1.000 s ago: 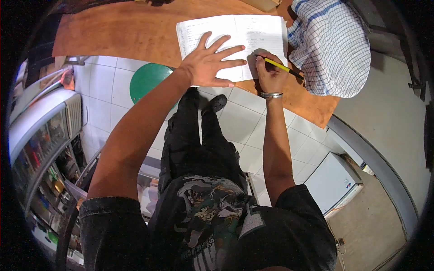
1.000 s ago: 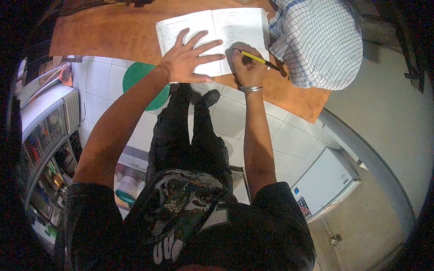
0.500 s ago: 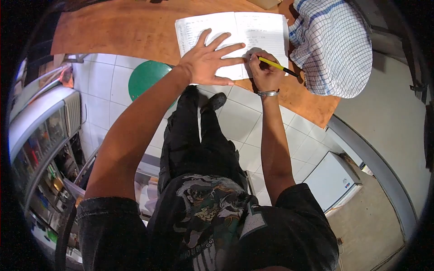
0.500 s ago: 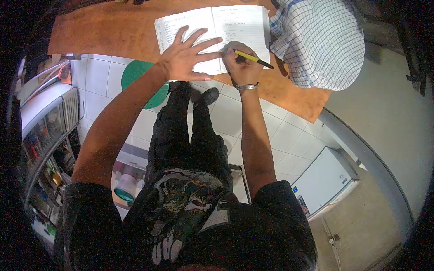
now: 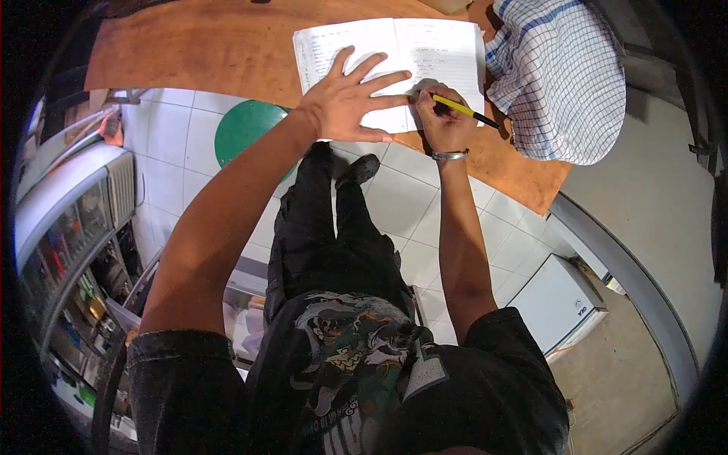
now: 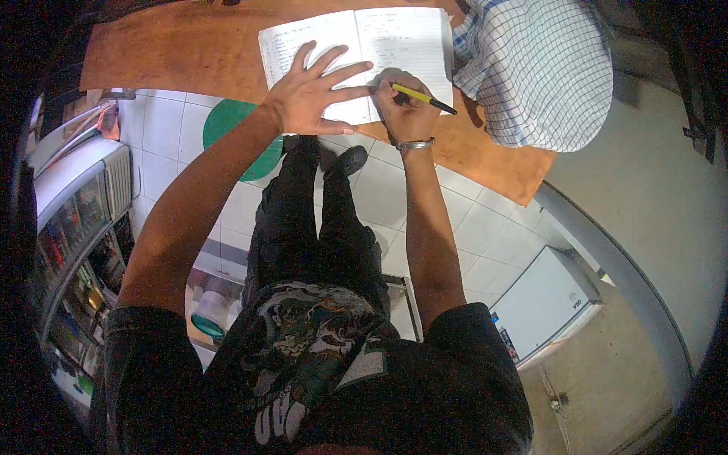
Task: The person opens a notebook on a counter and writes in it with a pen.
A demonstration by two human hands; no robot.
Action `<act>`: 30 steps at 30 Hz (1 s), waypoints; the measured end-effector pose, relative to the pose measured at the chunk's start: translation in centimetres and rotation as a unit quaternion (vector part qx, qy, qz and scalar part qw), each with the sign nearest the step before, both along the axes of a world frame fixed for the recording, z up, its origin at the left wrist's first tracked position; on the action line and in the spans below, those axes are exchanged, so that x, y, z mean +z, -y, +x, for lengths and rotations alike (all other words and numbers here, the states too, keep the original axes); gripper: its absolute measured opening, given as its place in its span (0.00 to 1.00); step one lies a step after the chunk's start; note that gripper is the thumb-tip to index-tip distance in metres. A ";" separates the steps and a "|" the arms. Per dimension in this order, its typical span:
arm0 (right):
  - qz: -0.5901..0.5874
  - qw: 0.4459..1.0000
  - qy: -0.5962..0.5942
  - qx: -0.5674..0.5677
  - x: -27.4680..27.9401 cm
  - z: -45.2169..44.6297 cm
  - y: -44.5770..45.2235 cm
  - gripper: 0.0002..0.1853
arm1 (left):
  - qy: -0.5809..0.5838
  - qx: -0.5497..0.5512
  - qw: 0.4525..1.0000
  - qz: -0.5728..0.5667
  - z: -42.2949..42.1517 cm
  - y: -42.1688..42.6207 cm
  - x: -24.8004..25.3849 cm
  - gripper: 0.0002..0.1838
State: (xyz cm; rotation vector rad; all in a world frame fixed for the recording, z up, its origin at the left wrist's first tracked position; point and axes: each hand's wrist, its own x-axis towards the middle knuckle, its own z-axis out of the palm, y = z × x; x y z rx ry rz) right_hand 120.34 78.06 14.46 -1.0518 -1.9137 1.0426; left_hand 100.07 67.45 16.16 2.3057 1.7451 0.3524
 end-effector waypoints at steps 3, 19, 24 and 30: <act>0.003 1.000 0.019 -0.021 -0.9 0.0 -0.1 0.06 | -0.007 0.000 1.000 -0.009 0.0 0.0 0.0 0.39; 0.031 0.999 -0.002 0.012 -0.1 -0.2 -0.2 0.05 | -0.019 -0.001 1.000 -0.016 0.0 0.0 0.0 0.40; 0.070 0.997 0.043 0.002 -0.7 0.1 -0.4 0.05 | -0.020 0.003 1.000 -0.014 0.1 0.0 -0.1 0.40; 0.046 0.998 0.034 0.000 -0.5 0.3 -0.4 0.05 | -0.020 0.000 1.000 -0.005 0.1 0.1 -0.1 0.40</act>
